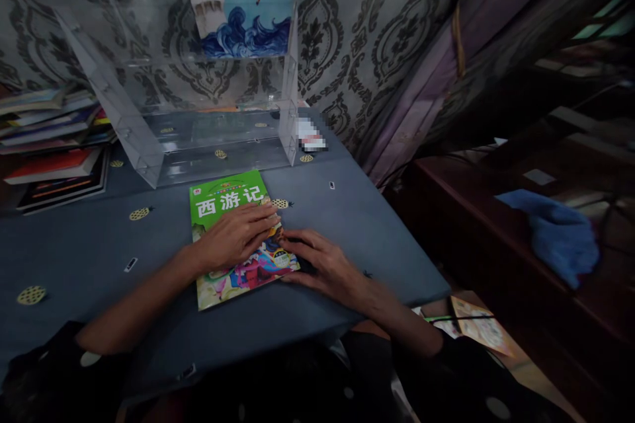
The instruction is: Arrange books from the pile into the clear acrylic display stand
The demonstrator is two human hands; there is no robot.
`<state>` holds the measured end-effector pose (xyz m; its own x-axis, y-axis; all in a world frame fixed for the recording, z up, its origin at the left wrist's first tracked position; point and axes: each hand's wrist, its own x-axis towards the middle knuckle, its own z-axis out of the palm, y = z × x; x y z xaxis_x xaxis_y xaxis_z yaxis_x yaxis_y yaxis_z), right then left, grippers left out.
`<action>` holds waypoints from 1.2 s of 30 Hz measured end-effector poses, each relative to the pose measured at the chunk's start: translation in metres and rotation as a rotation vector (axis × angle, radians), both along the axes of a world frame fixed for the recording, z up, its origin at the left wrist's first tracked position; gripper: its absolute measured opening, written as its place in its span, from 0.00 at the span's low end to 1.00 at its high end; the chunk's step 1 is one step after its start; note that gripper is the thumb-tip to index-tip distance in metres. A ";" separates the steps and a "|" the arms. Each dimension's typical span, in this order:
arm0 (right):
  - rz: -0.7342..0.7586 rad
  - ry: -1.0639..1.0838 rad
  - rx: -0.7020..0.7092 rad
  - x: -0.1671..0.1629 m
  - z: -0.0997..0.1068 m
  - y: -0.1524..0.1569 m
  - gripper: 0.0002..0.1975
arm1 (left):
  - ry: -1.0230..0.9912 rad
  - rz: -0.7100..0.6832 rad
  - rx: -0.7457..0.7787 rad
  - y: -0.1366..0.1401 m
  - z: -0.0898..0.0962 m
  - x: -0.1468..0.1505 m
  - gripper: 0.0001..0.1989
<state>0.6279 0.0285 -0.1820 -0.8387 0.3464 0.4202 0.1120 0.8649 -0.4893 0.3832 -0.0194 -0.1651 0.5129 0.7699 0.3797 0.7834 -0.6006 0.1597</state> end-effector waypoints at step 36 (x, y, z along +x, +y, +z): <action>-0.147 0.077 0.028 0.012 0.002 -0.022 0.19 | 0.030 -0.086 -0.078 -0.051 0.011 0.038 0.17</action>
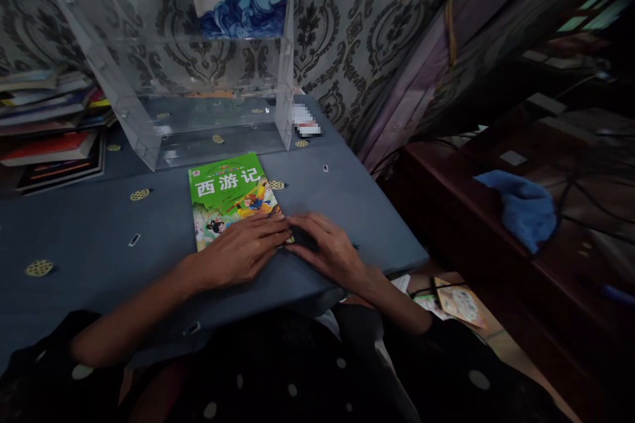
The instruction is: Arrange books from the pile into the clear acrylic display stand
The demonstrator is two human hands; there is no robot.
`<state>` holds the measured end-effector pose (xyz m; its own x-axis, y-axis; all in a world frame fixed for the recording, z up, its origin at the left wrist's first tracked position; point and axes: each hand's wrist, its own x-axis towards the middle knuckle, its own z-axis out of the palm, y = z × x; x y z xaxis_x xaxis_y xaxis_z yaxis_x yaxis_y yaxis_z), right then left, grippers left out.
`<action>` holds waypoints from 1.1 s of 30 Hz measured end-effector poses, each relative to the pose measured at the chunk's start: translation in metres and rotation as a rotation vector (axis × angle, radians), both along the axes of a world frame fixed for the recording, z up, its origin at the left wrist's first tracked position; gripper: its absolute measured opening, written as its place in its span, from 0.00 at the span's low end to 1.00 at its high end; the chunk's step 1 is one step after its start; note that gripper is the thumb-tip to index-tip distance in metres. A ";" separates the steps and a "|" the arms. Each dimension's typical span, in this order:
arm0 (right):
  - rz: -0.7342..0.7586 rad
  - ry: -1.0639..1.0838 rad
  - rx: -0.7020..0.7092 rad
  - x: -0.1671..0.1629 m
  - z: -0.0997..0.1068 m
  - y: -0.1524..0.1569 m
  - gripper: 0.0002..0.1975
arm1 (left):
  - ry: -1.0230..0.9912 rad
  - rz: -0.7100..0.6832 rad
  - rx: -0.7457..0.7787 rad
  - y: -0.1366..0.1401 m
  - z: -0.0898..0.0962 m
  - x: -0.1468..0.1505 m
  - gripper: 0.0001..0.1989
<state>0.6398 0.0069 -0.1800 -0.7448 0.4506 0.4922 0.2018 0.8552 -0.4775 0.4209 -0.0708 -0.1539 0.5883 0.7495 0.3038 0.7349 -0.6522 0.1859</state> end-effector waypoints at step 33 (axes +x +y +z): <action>0.085 0.009 0.106 0.001 -0.009 0.000 0.13 | 0.216 0.392 0.098 -0.083 -0.021 0.025 0.25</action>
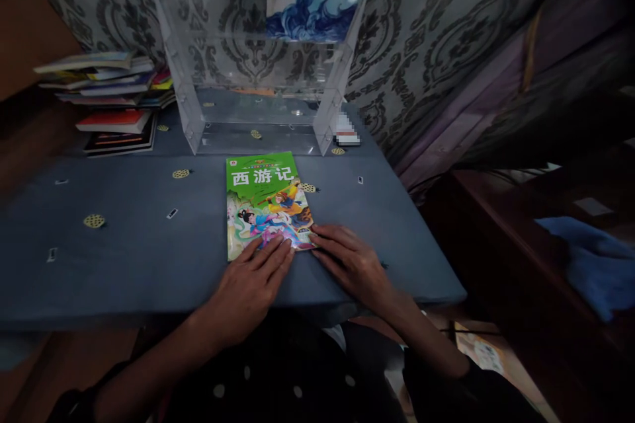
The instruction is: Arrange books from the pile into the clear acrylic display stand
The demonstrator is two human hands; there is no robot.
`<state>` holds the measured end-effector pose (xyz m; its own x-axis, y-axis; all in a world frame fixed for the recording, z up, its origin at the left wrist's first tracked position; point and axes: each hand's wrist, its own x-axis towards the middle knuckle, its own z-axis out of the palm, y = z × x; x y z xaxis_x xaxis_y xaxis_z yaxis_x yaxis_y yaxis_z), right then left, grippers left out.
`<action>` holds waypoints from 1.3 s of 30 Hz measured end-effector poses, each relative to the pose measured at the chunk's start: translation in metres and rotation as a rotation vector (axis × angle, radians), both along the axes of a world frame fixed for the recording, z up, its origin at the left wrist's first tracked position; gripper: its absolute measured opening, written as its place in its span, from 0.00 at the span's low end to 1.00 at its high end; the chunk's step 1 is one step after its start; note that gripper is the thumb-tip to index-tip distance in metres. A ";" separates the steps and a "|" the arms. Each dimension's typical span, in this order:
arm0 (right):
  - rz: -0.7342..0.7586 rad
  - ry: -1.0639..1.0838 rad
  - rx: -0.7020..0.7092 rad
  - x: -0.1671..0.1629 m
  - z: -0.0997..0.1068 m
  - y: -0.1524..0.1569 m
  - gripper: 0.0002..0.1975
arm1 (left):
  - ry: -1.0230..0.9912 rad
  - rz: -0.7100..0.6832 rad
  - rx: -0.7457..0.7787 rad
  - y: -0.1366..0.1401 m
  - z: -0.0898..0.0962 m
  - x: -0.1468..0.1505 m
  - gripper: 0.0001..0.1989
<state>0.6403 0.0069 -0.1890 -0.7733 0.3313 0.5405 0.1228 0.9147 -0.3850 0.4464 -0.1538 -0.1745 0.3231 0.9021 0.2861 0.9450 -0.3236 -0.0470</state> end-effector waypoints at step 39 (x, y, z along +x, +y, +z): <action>0.381 -0.561 0.146 -0.199 0.031 0.056 0.25 | -0.149 0.196 0.270 -0.048 -0.013 -0.030 0.24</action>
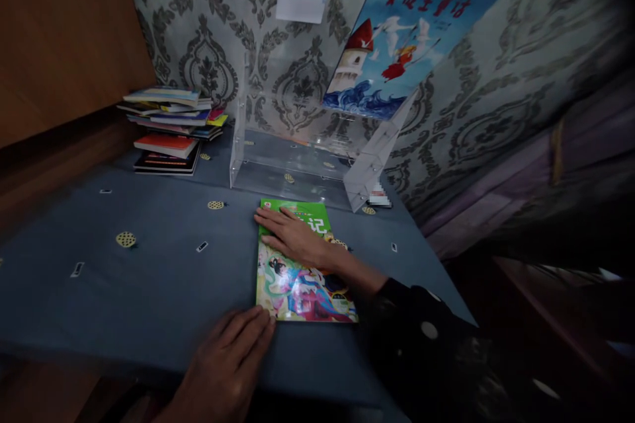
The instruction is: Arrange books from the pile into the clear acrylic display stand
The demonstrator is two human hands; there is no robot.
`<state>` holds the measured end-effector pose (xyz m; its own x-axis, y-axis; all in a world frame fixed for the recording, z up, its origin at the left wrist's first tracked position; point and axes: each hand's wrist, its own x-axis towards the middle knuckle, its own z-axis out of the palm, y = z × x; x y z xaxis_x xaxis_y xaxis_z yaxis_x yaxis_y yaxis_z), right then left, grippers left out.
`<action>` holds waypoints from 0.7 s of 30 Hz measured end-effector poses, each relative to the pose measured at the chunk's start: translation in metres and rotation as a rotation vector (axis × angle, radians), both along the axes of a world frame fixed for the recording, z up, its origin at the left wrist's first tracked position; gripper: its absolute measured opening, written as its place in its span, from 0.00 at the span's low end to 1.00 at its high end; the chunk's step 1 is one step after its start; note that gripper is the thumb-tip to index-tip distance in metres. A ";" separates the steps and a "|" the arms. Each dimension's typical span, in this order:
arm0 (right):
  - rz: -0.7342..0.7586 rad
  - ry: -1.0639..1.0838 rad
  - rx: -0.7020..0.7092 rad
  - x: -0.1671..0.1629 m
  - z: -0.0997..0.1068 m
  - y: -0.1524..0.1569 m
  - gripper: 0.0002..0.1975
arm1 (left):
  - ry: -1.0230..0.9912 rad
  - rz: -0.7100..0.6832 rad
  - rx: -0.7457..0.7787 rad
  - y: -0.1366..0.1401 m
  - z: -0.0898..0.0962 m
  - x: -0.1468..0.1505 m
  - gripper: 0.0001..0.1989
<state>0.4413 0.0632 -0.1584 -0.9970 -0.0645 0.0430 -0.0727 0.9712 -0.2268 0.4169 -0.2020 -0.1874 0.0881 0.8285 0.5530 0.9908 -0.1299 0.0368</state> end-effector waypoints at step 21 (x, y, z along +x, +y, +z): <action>-0.537 0.286 -0.126 0.069 -0.046 0.033 0.27 | -0.150 0.024 -0.089 0.025 0.007 -0.011 0.18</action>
<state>0.5105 0.0960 -0.2040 -0.8367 0.4660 0.2877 0.3440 0.8560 -0.3860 0.4054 -0.1765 -0.1804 -0.0104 0.8757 0.4827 0.9762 -0.0958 0.1947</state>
